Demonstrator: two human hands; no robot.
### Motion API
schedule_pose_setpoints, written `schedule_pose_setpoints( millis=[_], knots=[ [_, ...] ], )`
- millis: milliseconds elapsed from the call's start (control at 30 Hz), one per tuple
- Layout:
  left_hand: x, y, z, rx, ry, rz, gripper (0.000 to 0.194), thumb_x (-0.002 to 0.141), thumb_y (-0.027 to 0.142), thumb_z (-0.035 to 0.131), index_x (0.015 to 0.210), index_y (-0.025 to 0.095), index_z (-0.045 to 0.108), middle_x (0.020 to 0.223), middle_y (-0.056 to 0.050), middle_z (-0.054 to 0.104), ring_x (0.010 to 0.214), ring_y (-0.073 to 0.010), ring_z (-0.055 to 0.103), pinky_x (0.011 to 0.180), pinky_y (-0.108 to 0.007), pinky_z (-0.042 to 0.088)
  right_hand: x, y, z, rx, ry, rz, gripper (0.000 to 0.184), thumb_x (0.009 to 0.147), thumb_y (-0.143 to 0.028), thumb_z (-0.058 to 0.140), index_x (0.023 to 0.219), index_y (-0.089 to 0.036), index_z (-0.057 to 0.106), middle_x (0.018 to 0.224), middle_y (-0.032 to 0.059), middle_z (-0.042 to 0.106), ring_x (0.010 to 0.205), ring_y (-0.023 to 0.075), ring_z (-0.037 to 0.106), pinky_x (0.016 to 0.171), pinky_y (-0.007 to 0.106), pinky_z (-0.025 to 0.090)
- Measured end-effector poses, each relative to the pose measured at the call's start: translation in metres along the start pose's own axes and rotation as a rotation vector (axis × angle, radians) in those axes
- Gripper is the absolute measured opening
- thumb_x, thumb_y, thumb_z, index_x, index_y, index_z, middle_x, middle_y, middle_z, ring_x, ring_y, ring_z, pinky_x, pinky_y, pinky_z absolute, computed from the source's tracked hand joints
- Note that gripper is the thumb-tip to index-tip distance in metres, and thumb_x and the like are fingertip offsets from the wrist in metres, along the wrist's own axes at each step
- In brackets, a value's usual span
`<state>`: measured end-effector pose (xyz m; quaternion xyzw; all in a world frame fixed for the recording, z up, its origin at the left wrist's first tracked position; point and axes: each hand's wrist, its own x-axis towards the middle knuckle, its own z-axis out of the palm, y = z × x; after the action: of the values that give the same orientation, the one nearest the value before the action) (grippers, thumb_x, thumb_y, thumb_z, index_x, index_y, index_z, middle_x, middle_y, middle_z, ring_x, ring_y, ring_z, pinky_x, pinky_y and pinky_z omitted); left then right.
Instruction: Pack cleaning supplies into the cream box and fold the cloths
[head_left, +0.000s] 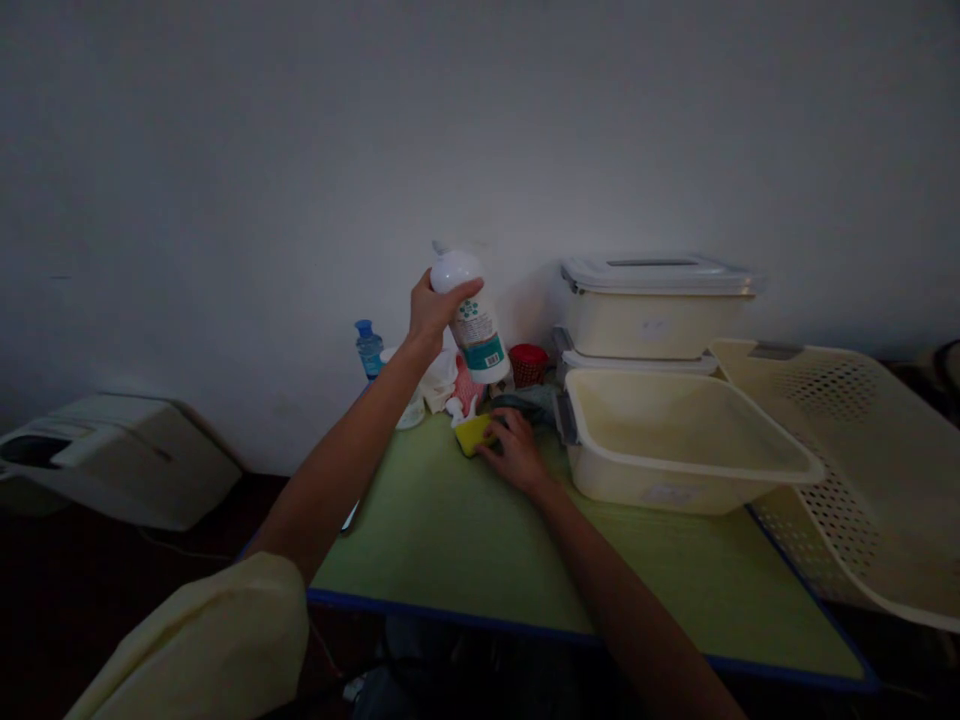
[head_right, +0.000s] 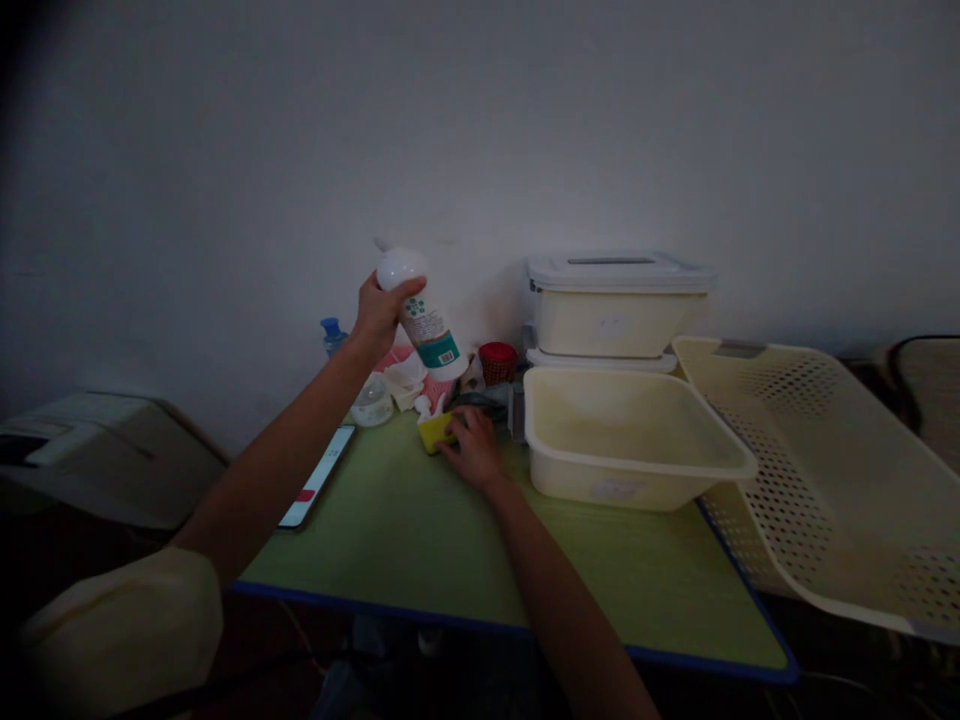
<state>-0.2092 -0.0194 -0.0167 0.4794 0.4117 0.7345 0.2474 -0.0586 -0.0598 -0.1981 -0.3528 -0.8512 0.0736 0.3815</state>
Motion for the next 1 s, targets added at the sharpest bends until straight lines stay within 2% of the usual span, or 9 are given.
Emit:
schedule_pose_setpoints(
  millis=[100, 200, 367, 533, 633, 733, 800, 900, 1000],
  knots=[
    [-0.024, 0.003, -0.006, -0.145, 0.02, -0.101, 0.044, 0.052, 0.041, 0.072, 0.079, 0.014, 0.051, 0.071, -0.002, 0.057, 0.072, -0.0181, 0.061, 0.07, -0.033, 0.049, 0.001, 0.004, 0.003, -0.011, 0.034, 0.056, 0.01, 0.071, -0.021, 0.064, 0.08, -0.018, 0.061, 0.1, 0.0086, 0.053, 0.1, 0.0229, 0.048, 0.084, 0.039, 0.042],
    [-0.051, -0.001, -0.014, -0.204, 0.002, -0.235, 0.047, 0.049, 0.047, 0.072, 0.075, 0.015, 0.051, 0.064, -0.001, 0.057, 0.064, -0.0177, 0.06, 0.064, -0.032, 0.049, 0.001, 0.006, 0.004, -0.01, 0.064, 0.1, 0.01, 0.073, -0.018, 0.059, 0.082, -0.017, 0.063, 0.099, 0.0095, 0.052, 0.098, 0.0229, 0.048, 0.083, 0.039, 0.042],
    [-0.086, -0.022, -0.025, -0.178, -0.016, -0.408, 0.045, 0.048, 0.042, 0.074, 0.078, 0.016, 0.053, 0.063, 0.0, 0.06, 0.058, -0.0156, 0.059, 0.058, -0.029, 0.048, 0.0, 0.003, 0.001, 0.032, 0.09, 0.113, 0.016, 0.073, -0.015, 0.054, 0.087, -0.016, 0.062, 0.099, 0.0104, 0.054, 0.097, 0.0232, 0.048, 0.084, 0.038, 0.041],
    [-0.104, -0.049, -0.03, -0.139, -0.004, -0.516, 0.043, 0.048, 0.039, 0.074, 0.08, 0.015, 0.055, 0.065, -0.001, 0.063, 0.058, -0.0151, 0.06, 0.054, -0.025, 0.047, 0.001, -0.007, -0.004, 0.106, 0.192, 0.164, 0.026, 0.085, -0.023, 0.037, 0.098, -0.015, 0.058, 0.097, 0.0115, 0.056, 0.095, 0.0237, 0.049, 0.087, 0.043, 0.039],
    [-0.106, -0.059, -0.03, -0.142, 0.003, -0.529, 0.044, 0.049, 0.042, 0.073, 0.077, 0.015, 0.054, 0.061, 0.0, 0.061, 0.055, -0.0148, 0.059, 0.05, -0.024, 0.045, 0.003, -0.015, -0.003, 0.194, 0.235, 0.176, 0.031, 0.089, -0.027, 0.03, 0.106, -0.016, 0.054, 0.101, 0.0109, 0.056, 0.097, 0.0212, 0.051, 0.086, 0.039, 0.042],
    [-0.106, -0.067, -0.032, -0.128, 0.008, -0.521, 0.046, 0.052, 0.048, 0.07, 0.079, 0.015, 0.054, 0.063, -0.001, 0.061, 0.058, -0.0156, 0.06, 0.051, -0.024, 0.045, 0.002, -0.026, -0.002, 0.306, 0.211, 0.152, 0.037, 0.091, -0.03, 0.026, 0.12, -0.018, 0.046, 0.113, 0.0096, 0.053, 0.106, 0.0175, 0.05, 0.09, 0.033, 0.042],
    [-0.108, -0.072, -0.035, -0.079, 0.005, -0.477, 0.047, 0.058, 0.054, 0.065, 0.083, 0.015, 0.054, 0.07, -0.003, 0.062, 0.065, -0.0171, 0.061, 0.054, -0.025, 0.047, 0.001, -0.033, -0.002, 0.446, 0.143, 0.14, 0.045, 0.088, -0.037, 0.036, 0.13, -0.02, 0.037, 0.126, 0.0095, 0.046, 0.117, 0.0182, 0.045, 0.095, 0.034, 0.039],
    [-0.115, -0.081, -0.04, -0.017, -0.031, -0.386, 0.046, 0.07, 0.057, 0.054, 0.09, 0.016, 0.054, 0.085, -0.007, 0.063, 0.082, -0.0212, 0.062, 0.065, -0.03, 0.05, -0.002, -0.04, -0.002, 0.675, 0.04, 0.163, 0.076, 0.075, -0.042, 0.059, 0.138, -0.022, 0.022, 0.138, 0.01, 0.033, 0.126, 0.0226, 0.035, 0.101, 0.039, 0.033],
    [-0.123, -0.087, -0.043, -0.031, -0.071, -0.341, 0.043, 0.077, 0.053, 0.049, 0.098, 0.016, 0.053, 0.101, -0.009, 0.061, 0.098, -0.0236, 0.058, 0.081, -0.034, 0.05, -0.005, -0.042, -0.003, 0.819, -0.01, 0.22, 0.087, 0.07, -0.042, 0.063, 0.14, -0.023, 0.015, 0.138, 0.0097, 0.034, 0.125, 0.0232, 0.037, 0.101, 0.041, 0.034]
  ],
)
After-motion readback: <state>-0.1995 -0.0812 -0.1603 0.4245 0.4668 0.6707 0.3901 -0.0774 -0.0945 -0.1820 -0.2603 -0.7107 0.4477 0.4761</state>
